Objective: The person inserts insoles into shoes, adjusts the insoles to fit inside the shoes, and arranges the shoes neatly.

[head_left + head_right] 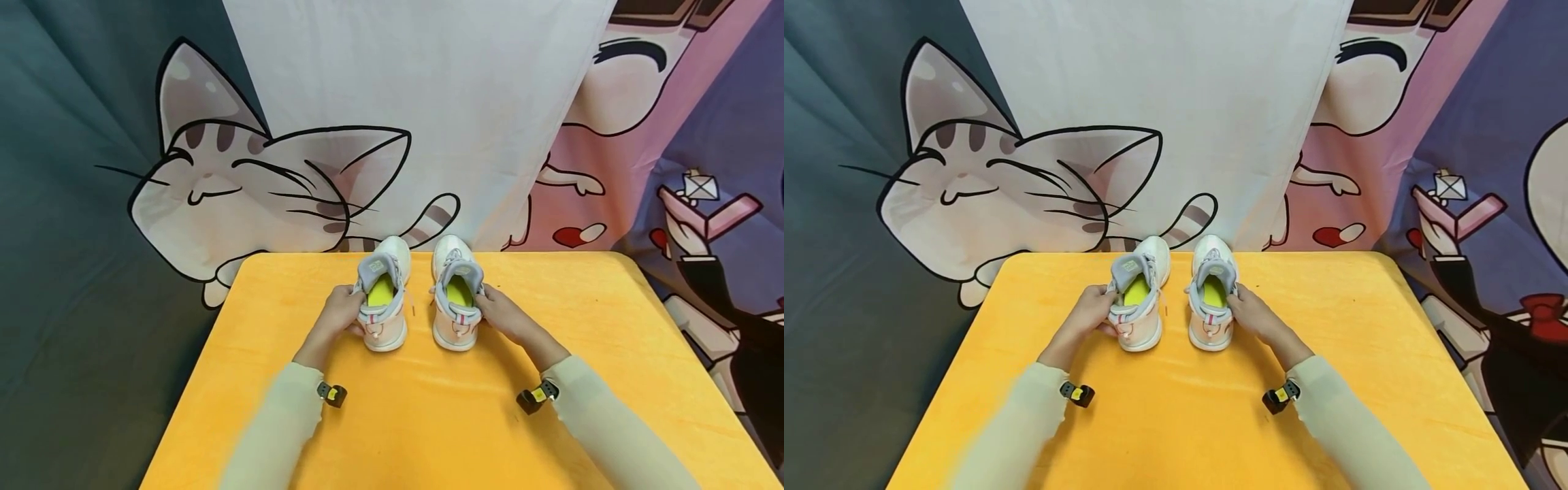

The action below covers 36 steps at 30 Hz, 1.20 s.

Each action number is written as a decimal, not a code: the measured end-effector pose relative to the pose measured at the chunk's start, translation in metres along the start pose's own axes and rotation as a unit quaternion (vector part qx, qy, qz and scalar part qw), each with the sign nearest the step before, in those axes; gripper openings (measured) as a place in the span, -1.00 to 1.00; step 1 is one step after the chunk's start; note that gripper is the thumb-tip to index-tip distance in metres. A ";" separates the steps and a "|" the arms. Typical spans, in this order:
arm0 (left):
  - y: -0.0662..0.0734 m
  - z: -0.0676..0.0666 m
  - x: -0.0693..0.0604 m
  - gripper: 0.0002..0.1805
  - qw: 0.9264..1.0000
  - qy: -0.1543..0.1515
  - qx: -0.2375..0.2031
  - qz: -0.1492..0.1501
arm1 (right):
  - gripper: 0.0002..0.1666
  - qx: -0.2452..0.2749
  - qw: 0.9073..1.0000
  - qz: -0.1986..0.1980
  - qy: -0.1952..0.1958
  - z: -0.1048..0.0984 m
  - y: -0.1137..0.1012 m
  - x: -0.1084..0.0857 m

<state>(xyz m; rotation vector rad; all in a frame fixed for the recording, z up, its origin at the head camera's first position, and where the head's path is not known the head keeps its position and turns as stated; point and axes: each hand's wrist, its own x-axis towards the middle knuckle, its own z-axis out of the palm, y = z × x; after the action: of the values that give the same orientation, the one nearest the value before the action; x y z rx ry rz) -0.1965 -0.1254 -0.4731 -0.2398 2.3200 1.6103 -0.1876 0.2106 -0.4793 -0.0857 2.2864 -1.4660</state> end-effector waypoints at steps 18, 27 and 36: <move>0.011 0.048 0.006 -0.65 0.998 0.023 0.059 0.030 | -0.33 0.002 1.000 -0.009 -0.016 0.002 0.002 0.000; 0.015 0.053 0.003 -0.63 0.997 0.014 0.076 0.028 | -0.35 -0.007 1.000 -0.010 -0.018 0.004 0.000 -0.002; 0.020 0.061 0.004 -0.64 0.995 0.029 0.099 0.020 | -0.40 -0.037 0.999 -0.015 -0.005 0.001 -0.002 -0.001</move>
<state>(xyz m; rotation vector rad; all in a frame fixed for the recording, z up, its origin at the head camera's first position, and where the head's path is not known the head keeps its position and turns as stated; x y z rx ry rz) -0.1972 -0.0609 -0.4768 -0.2001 2.5221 1.3956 -0.1868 0.2090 -0.4778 -0.1488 2.3420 -1.3925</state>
